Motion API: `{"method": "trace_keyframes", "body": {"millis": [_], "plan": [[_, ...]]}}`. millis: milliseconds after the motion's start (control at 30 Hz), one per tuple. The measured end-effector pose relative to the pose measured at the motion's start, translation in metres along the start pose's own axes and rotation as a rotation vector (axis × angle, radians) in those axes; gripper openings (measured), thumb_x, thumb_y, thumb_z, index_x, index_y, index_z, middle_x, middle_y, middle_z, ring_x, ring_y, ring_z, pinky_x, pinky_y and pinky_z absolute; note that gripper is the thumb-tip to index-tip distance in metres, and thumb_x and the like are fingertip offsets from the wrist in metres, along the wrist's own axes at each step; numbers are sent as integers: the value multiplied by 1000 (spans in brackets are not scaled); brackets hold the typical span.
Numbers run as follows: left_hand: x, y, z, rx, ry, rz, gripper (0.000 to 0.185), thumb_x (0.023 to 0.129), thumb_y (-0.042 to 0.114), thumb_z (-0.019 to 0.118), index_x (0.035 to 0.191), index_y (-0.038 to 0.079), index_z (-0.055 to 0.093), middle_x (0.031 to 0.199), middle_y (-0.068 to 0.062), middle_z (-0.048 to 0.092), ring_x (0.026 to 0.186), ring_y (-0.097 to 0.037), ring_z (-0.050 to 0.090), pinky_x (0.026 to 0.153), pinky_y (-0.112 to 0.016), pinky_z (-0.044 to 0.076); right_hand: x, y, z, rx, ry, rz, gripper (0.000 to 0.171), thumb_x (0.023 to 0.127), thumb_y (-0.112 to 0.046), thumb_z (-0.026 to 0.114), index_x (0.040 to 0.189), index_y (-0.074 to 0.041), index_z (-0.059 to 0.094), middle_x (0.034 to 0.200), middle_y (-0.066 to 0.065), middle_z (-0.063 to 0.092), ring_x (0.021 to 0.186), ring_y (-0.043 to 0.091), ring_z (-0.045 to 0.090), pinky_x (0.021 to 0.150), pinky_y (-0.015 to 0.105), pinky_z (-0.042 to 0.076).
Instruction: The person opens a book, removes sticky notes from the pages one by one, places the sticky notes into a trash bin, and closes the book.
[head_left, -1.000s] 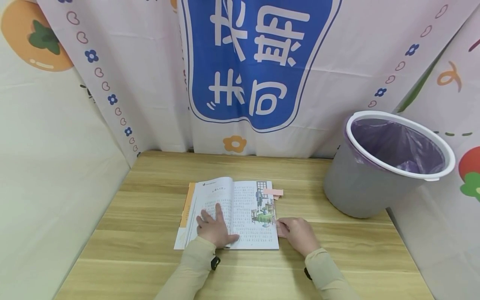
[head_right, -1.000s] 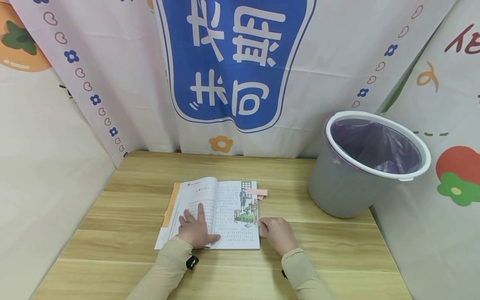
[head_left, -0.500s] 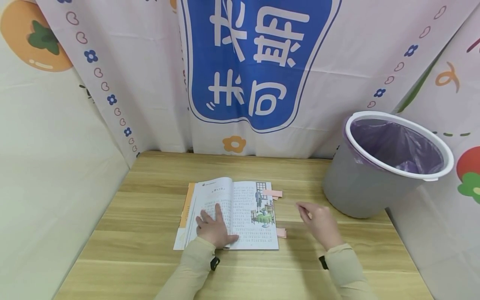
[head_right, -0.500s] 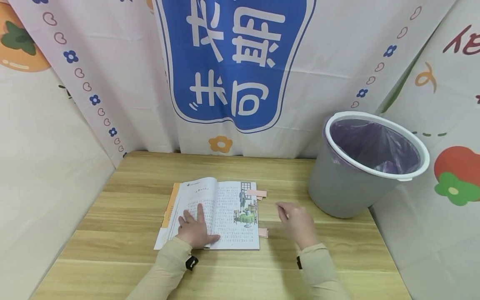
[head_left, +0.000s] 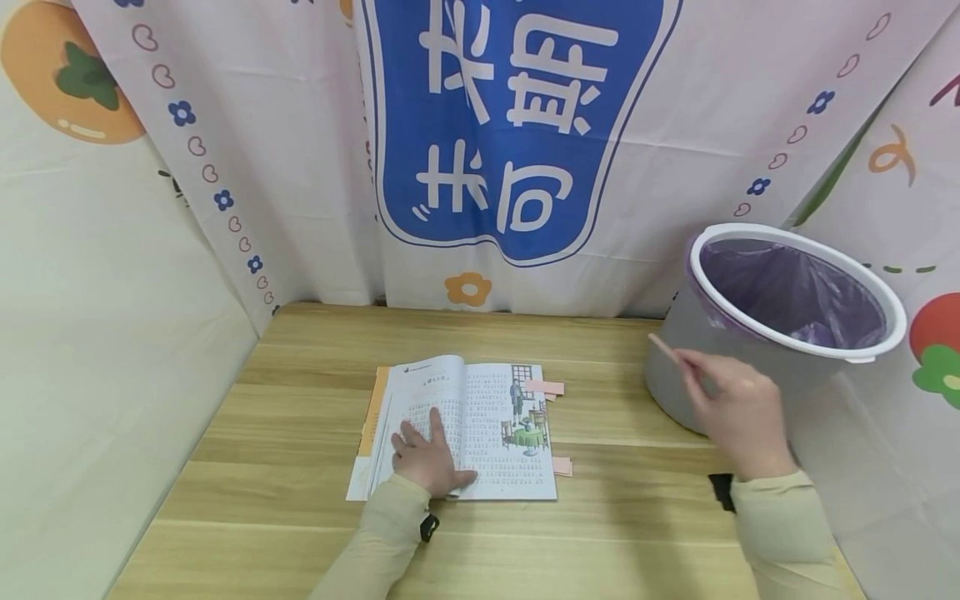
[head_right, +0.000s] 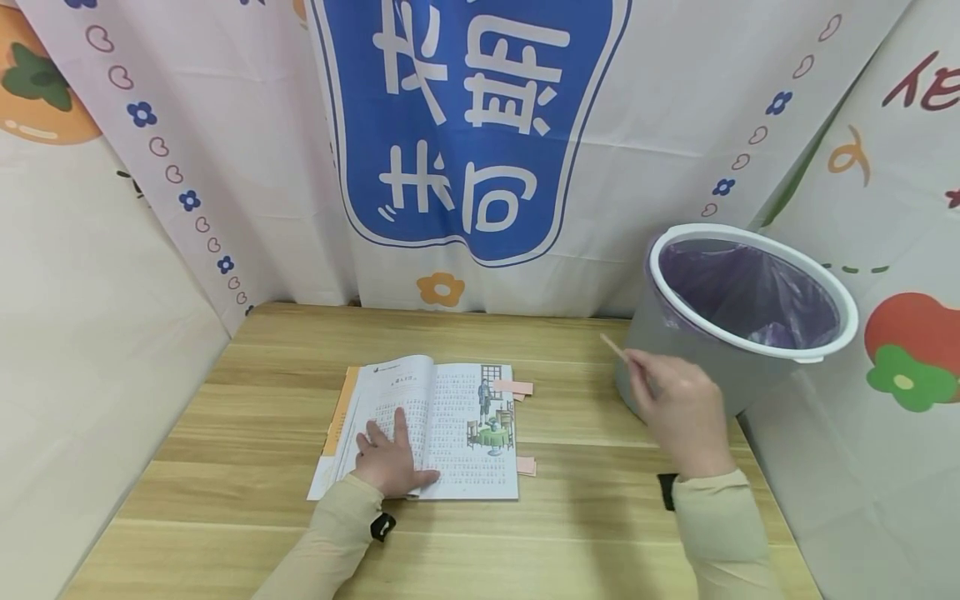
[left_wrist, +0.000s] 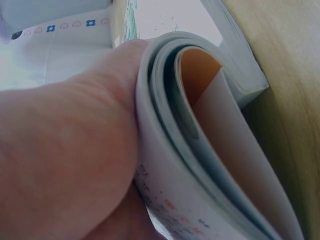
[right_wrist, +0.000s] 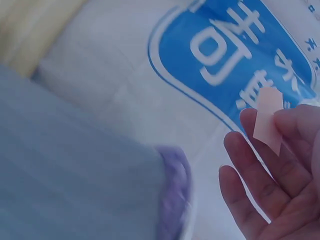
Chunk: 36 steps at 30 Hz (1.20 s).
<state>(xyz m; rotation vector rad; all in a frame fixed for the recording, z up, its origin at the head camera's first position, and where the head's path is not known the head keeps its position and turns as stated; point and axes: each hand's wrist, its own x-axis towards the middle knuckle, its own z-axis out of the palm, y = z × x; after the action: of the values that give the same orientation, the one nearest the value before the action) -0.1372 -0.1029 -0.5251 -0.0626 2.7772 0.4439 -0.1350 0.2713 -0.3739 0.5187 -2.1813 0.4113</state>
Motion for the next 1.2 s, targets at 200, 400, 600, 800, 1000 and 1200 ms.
{"method": "trace_keyframes", "body": {"millis": [200,400,600,800,1000,1200], "plan": [[0,0,0,-11,4,-3,126,75,63,76,157,-1,4,147,-51,6,133,-68,13,105,-70,30,35,22,-41,-94,89,-7,20,89,-13,66,103,-2,76,85,18,73,70,39,68,60,49,46],[-1,0,1,-10,4,-6,126,75,63,76,157,0,4,147,-51,5,134,-68,12,105,-70,30,65,48,-74,-197,85,-37,28,92,-19,58,98,2,76,78,19,71,56,36,60,48,39,34],[0,-1,2,-1,8,2,127,75,64,75,157,-2,4,146,-52,6,133,-69,13,103,-70,31,82,67,-89,-251,66,3,30,91,-20,58,98,4,75,81,24,70,52,38,54,42,29,22],[1,-1,3,-11,12,1,127,75,64,76,157,-1,4,146,-52,6,133,-69,12,104,-70,30,90,79,-92,-265,21,28,23,88,-9,64,98,8,74,84,28,69,61,44,60,47,26,24],[2,-2,5,-13,14,0,127,75,63,76,157,-1,5,146,-52,6,133,-69,12,104,-71,29,92,95,-88,-292,-66,87,19,87,-8,66,96,7,74,86,30,69,65,49,60,49,41,36],[2,-2,4,-14,14,1,127,75,63,76,157,-1,5,146,-52,6,133,-69,12,104,-71,29,90,118,-78,-277,-178,164,16,85,-4,67,94,7,73,77,30,67,55,47,56,47,54,36]]}}
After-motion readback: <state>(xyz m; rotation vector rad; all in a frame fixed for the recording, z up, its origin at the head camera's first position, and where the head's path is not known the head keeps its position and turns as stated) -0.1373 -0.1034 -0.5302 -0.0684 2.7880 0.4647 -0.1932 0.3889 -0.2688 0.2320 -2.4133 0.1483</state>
